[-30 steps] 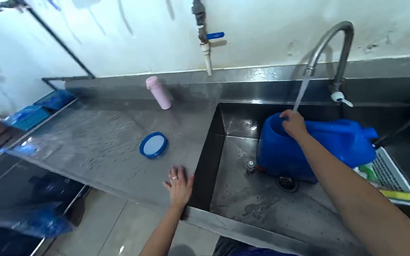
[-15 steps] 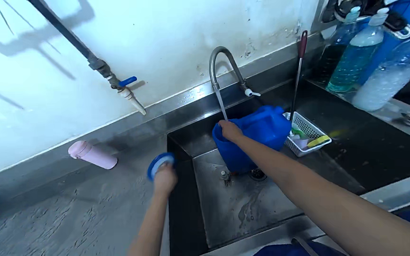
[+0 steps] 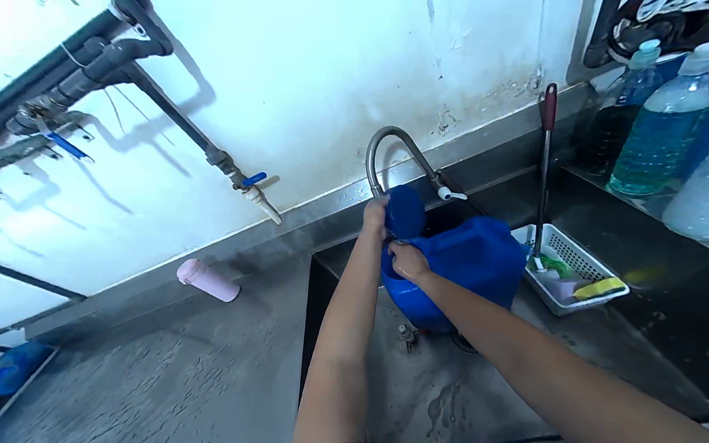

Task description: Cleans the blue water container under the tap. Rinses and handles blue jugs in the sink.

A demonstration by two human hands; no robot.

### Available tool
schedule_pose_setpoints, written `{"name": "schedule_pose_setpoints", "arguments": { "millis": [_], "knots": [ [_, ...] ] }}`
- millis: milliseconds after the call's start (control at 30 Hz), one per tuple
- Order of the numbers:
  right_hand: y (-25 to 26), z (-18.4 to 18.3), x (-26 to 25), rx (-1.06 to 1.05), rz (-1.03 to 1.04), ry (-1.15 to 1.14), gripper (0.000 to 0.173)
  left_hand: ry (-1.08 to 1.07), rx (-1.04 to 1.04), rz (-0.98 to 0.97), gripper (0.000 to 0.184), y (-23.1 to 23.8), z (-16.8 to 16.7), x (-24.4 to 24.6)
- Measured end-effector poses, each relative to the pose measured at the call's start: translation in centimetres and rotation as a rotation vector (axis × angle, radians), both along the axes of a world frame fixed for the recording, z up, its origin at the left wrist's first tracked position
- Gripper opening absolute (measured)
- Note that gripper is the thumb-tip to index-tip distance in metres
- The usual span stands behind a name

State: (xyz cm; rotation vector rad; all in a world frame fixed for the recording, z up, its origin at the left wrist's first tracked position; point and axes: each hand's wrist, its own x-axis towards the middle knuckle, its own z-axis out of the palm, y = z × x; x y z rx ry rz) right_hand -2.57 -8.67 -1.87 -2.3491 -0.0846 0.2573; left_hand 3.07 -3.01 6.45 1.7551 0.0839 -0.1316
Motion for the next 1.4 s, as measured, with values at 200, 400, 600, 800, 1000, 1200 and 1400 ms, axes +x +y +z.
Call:
{"name": "schedule_pose_setpoints", "arguments": {
  "millis": [200, 400, 600, 800, 1000, 1200, 1400],
  "knots": [
    [-0.1, 0.0, 0.5, 0.034, -0.058, 0.026, 0.046, 0.171, -0.637, 0.28, 0.032, 8.0, 0.8, -4.9],
    [0.0, -1.7, 1.7, 0.158, -0.059, -0.043, 0.033, -0.168, 0.065, 0.376, 0.014, 19.8, -2.3, -11.1],
    [-0.2, -1.6, 0.9, 0.167, -0.081, -0.004, 0.032, 0.065, 1.305, 0.137, 0.038, 30.8, -9.8, -16.3],
    [0.2, -2.0, 1.5, 0.182, -0.129, -0.018, 0.038, -0.419, 1.232, 0.084, 0.04, 24.6, -17.4, -21.1],
    [0.0, -0.4, 0.7, 0.132, -0.104, 0.0, 0.04, 0.747, 0.803, -0.674, 0.043, 17.3, -21.2, -20.8],
    [0.0, -0.1, 0.5, 0.132, -0.114, -0.01, 0.041, 0.631, 0.714, -0.503, 0.042, 18.6, -22.2, -19.0],
    [-0.2, -0.7, 1.0, 0.167, -0.13, -0.127, 0.039, 0.664, 0.743, -0.545, 0.042, 18.8, -21.8, -19.2]
  ]
}}
